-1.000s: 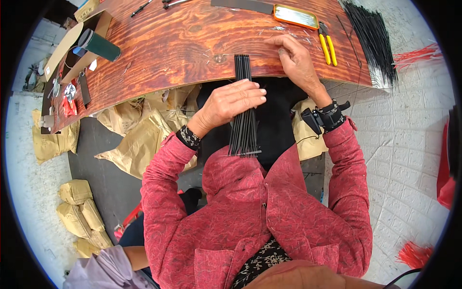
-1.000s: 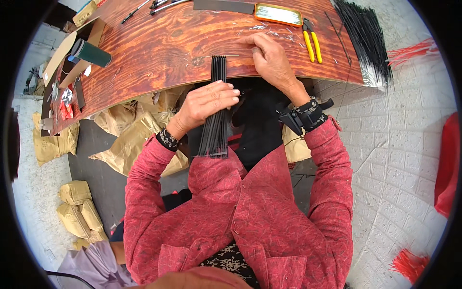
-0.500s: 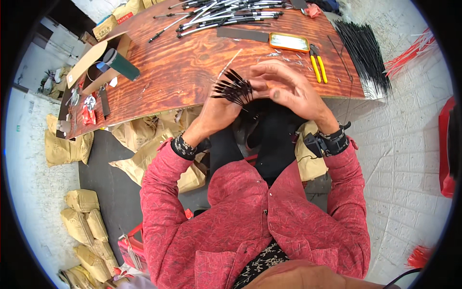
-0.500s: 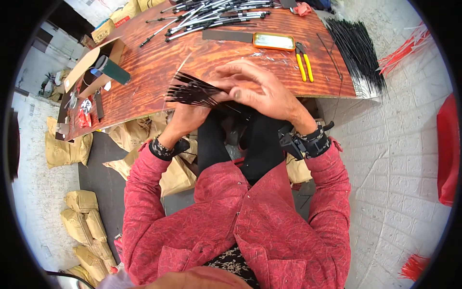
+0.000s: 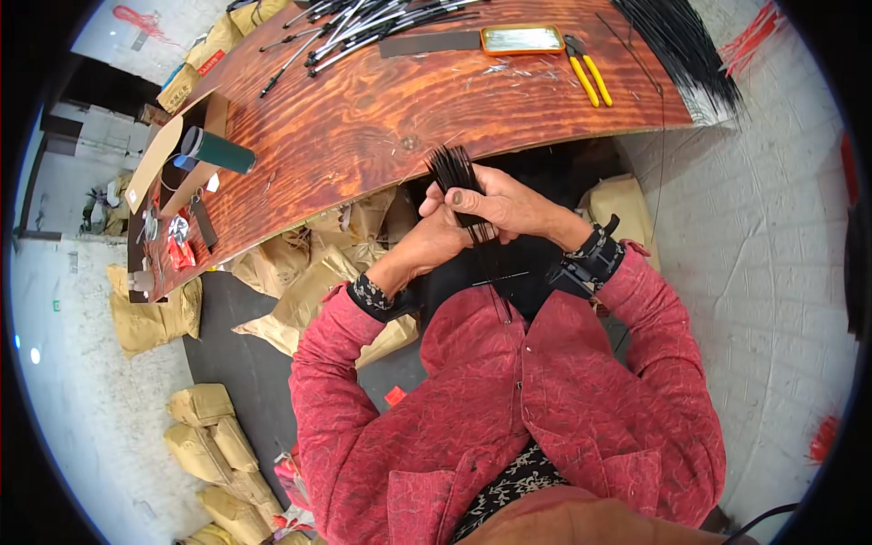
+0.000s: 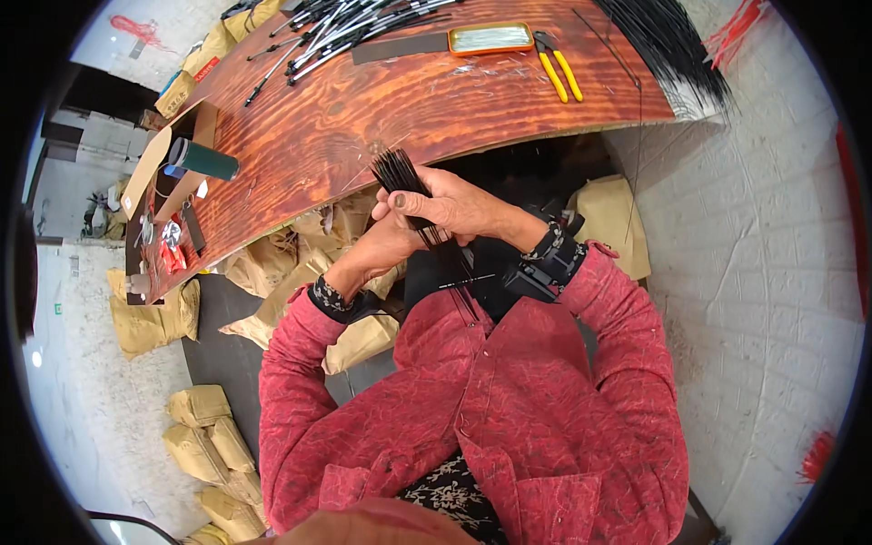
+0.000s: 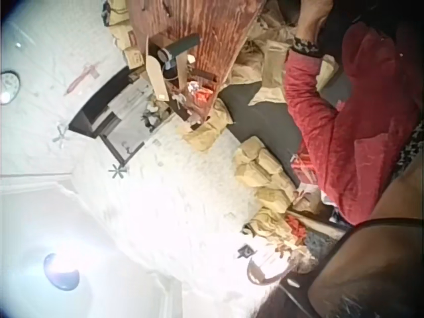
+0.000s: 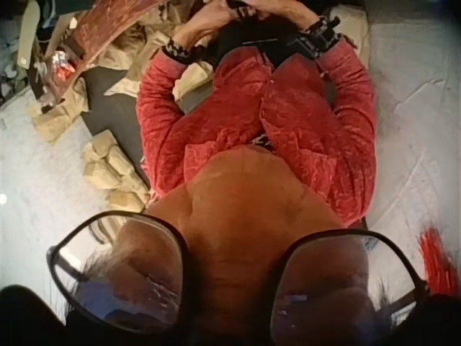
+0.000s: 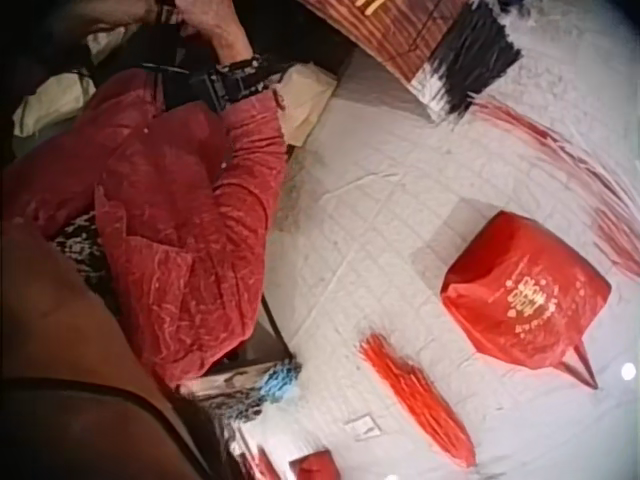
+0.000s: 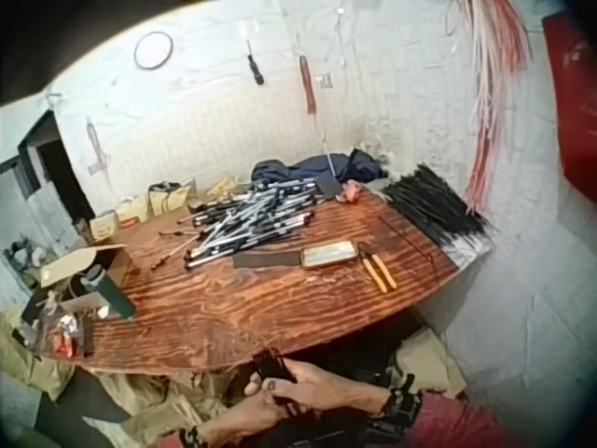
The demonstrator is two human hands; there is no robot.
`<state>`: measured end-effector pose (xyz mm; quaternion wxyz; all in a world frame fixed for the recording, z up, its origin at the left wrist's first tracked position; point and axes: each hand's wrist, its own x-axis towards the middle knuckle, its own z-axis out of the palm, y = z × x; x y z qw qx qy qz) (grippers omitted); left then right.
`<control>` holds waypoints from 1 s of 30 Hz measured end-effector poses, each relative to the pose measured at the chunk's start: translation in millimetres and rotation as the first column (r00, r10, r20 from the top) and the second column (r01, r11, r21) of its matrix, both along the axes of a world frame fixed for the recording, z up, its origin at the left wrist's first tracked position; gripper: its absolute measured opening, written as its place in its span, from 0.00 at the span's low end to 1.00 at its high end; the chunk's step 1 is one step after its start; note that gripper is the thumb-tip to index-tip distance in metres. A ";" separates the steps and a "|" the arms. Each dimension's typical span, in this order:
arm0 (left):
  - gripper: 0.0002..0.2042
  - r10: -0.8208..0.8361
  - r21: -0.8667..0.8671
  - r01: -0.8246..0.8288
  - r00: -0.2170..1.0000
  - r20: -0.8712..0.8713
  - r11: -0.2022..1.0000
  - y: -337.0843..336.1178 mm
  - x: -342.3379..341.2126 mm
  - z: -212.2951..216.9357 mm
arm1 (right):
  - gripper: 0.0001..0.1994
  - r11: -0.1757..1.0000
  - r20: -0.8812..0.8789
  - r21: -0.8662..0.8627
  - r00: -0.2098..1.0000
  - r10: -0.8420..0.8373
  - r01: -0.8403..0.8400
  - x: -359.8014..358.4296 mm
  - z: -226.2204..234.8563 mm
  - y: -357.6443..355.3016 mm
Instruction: Assembling bundles of black rods into plastic components at a workbench.
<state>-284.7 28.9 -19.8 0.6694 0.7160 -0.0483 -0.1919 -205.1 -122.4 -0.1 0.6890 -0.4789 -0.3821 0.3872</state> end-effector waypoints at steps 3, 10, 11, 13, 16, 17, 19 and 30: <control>0.08 -0.024 -0.058 0.016 0.991 -0.135 0.998 1.2 -5.8 -5.7 | 0.23 0.982 -0.017 -0.191 1.000 0.012 -0.015 -3.9 -12.7 -5.1; 0.11 -0.112 -0.067 0.101 0.973 -0.201 0.993 12.7 -6.5 -22.0 | 0.22 0.980 0.010 -0.180 0.997 -0.081 0.081 -15.6 -41.3 5.1; 0.13 -0.129 -0.075 0.116 0.972 -0.198 0.990 14.3 -6.5 -24.2 | 0.22 0.984 0.058 -0.132 0.992 -0.113 0.120 -15.6 -43.6 6.7; 0.15 -0.151 -0.080 0.138 0.970 -0.191 0.987 19.6 -6.0 -25.5 | 0.21 0.984 0.011 -0.117 0.991 -0.133 0.134 -17.8 -46.8 8.9; 0.26 -0.112 0.102 0.159 0.926 -0.360 0.982 27.3 -6.5 -20.0 | 0.19 0.981 -0.082 -0.080 0.980 -0.184 0.177 -23.6 -50.6 10.8; 0.26 -0.123 0.111 0.172 0.928 -0.353 0.979 31.9 -10.0 -24.2 | 0.18 0.978 -0.121 -0.071 0.972 -0.203 0.195 -24.6 -56.0 13.6; 0.37 -0.239 -0.201 0.209 0.961 -0.138 0.957 42.5 -22.4 -35.4 | 0.16 0.968 -0.197 -0.048 0.948 -0.251 0.246 -26.1 -63.6 17.8; 0.35 0.079 -0.076 -0.082 0.996 -0.034 0.994 32.2 -9.3 28.7 | 0.15 0.968 -0.151 -0.046 0.956 -0.250 0.246 -43.8 -43.8 22.0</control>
